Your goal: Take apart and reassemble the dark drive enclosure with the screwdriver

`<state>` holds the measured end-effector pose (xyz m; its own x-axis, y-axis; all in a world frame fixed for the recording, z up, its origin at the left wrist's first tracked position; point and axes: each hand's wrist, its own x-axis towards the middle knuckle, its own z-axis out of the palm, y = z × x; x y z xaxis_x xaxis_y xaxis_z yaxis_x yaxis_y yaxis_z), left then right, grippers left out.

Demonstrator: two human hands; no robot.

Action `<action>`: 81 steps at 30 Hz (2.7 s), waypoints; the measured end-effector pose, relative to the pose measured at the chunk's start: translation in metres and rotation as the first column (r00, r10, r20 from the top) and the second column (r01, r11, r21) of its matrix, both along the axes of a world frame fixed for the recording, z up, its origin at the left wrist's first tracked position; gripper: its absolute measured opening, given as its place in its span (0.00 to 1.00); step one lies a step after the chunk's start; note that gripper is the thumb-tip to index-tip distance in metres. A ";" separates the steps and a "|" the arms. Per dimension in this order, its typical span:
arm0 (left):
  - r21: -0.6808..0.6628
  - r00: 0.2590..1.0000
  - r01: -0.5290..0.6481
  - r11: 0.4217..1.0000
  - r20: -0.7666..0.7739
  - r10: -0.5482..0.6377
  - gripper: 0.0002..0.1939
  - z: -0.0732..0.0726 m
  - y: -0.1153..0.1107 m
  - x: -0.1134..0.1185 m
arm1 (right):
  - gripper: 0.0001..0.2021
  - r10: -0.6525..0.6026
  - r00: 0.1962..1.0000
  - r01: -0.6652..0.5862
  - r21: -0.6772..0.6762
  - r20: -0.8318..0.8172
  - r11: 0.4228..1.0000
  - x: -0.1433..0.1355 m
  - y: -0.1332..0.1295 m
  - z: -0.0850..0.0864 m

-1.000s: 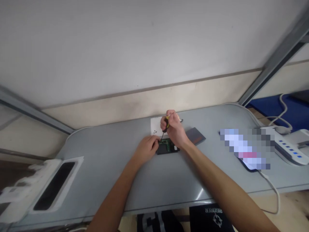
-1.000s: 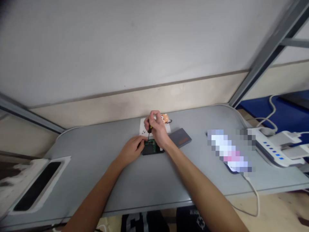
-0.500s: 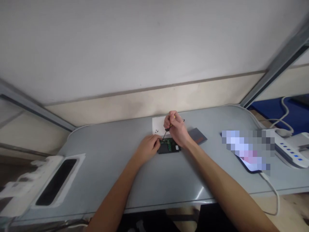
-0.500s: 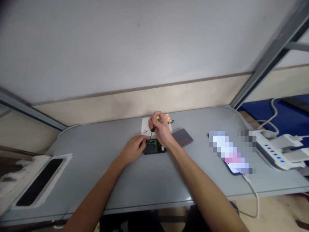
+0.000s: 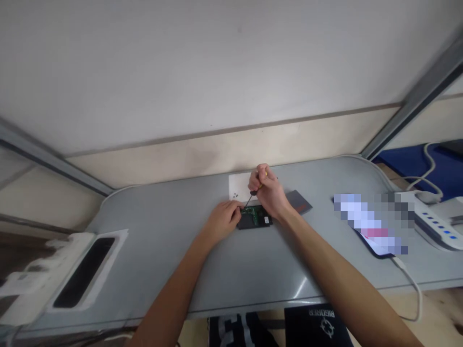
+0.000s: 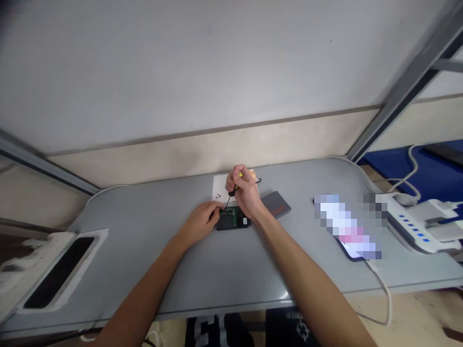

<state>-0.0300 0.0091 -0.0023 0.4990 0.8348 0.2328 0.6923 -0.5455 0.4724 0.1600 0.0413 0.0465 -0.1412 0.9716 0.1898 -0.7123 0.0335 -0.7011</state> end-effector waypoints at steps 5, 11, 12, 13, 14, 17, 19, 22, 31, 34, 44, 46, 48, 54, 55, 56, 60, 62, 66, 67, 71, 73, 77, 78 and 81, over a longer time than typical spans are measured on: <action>-0.002 1.000 0.000 1.000 0.000 0.000 0.11 -0.001 0.000 -0.001 | 0.12 0.030 0.997 -0.035 0.069 0.067 0.997 0.006 0.003 -0.001; 0.000 0.999 -0.011 1.000 0.033 0.011 0.11 -0.003 0.001 -0.001 | 0.14 0.048 0.999 -0.048 0.033 -0.003 0.998 -0.002 0.000 0.000; -0.001 0.999 -0.011 1.000 0.035 0.011 0.11 -0.003 0.001 -0.001 | 0.14 0.035 0.999 -0.035 0.035 -0.012 0.999 -0.003 -0.001 0.000; -0.001 0.999 -0.011 1.000 0.033 0.011 0.11 -0.004 0.001 -0.001 | 0.14 0.034 0.999 -0.033 0.038 -0.014 0.999 -0.004 -0.001 0.000; 0.000 1.000 -0.010 1.000 0.028 0.010 0.11 -0.004 0.002 -0.001 | 0.14 0.040 0.999 -0.040 0.040 -0.010 0.998 -0.005 -0.001 0.000; 0.011 1.000 -0.008 1.000 0.012 0.008 0.11 -0.004 0.002 -0.001 | 0.12 0.036 0.999 -0.037 0.054 0.012 0.998 -0.001 0.000 0.000; 0.021 1.000 -0.008 1.000 0.007 0.008 0.11 -0.004 0.002 -0.001 | 0.10 0.011 1.000 -0.013 0.069 0.028 0.998 0.002 0.002 0.000; 0.019 1.000 -0.010 1.000 0.001 0.010 0.11 -0.002 0.001 -0.001 | 0.10 0.043 0.999 -0.044 0.044 0.023 0.998 0.004 0.003 0.001; 0.008 1.000 -0.016 1.000 0.013 0.016 0.12 0.001 0.000 0.001 | 0.16 0.027 1.000 -0.027 0.008 0.006 1.000 -0.001 -0.003 0.005; 0.003 1.000 -0.011 1.000 0.019 0.011 0.12 0.000 0.001 0.000 | 0.15 0.024 0.999 -0.024 0.013 0.028 1.000 0.002 0.001 0.003; 0.007 1.000 -0.018 1.000 0.016 0.017 0.12 -0.002 0.001 -0.001 | 0.16 0.039 0.999 -0.038 0.042 -0.021 0.998 -0.004 0.003 -0.004; 0.009 1.000 -0.016 1.000 0.014 0.016 0.12 -0.001 0.001 -0.001 | 0.15 0.015 0.999 -0.013 0.045 -0.040 0.999 -0.007 0.001 -0.003; 0.012 1.000 -0.012 1.000 0.012 0.012 0.12 0.000 0.001 -0.001 | 0.16 0.002 0.999 -0.001 0.034 -0.033 0.999 -0.007 0.000 -0.002; 0.002 1.000 -0.017 1.000 0.016 0.017 0.11 0.000 0.000 -0.001 | 0.13 0.040 0.993 -0.049 0.080 0.113 0.996 0.001 0.001 0.000; 0.001 1.000 -0.020 1.000 0.014 0.020 0.11 0.000 0.000 -0.001 | 0.14 0.057 0.992 -0.066 0.080 0.111 0.995 0.000 0.001 -0.001; -0.001 1.000 -0.020 1.000 0.012 0.020 0.11 0.001 0.000 0.000 | 0.16 0.063 0.994 -0.070 0.076 0.091 0.995 -0.001 0.001 -0.001; -0.007 1.000 -0.015 1.000 0.008 0.016 0.12 0.002 0.000 0.000 | 0.17 0.005 1.000 -0.004 0.057 -0.012 0.998 -0.011 -0.002 -0.001; -0.002 1.000 -0.012 1.000 0.006 0.012 0.12 0.001 0.000 0.000 | 0.15 -0.023 1.000 0.023 0.046 -0.007 0.999 -0.012 -0.004 0.000; 0.000 1.000 -0.013 1.000 0.005 0.013 0.12 0.000 0.000 -0.001 | 0.16 -0.056 0.996 0.051 0.062 0.074 0.997 -0.006 -0.003 0.002; -0.001 1.000 -0.013 1.000 0.008 0.013 0.12 0.000 0.000 -0.001 | 0.15 -0.046 0.994 0.039 0.073 0.100 0.997 -0.003 -0.002 0.003; 0.005 1.000 -0.009 1.000 0.016 0.009 0.12 0.001 0.000 -0.001 | 0.17 0.051 0.995 -0.057 0.069 0.083 0.996 -0.002 0.000 0.002; 0.006 1.000 -0.013 1.000 0.019 0.013 0.12 0.001 0.000 0.000 | 0.19 0.028 0.999 -0.029 0.042 0.039 0.999 -0.006 0.000 0.001; 0.000 0.999 -0.022 1.000 0.033 0.022 0.12 0.000 0.000 0.000 | 0.19 -0.061 0.997 0.061 0.017 0.039 0.998 -0.011 -0.002 -0.001; -0.001 0.999 -0.022 1.000 0.034 0.022 0.12 0.000 0.000 0.000 | 0.19 -0.062 0.997 0.061 0.021 0.048 0.998 -0.010 -0.002 -0.001; 0.004 1.000 -0.021 1.000 0.023 0.021 0.12 0.000 0.000 -0.001 | 0.17 -0.021 0.995 0.015 0.057 0.101 0.998 -0.005 -0.003 0.000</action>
<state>-0.0306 0.0090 -0.0023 0.4760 0.8439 0.2476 0.6923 -0.5331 0.4863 0.1555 0.0386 0.0470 -0.1453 0.9624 0.2297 -0.6367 0.0868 -0.7663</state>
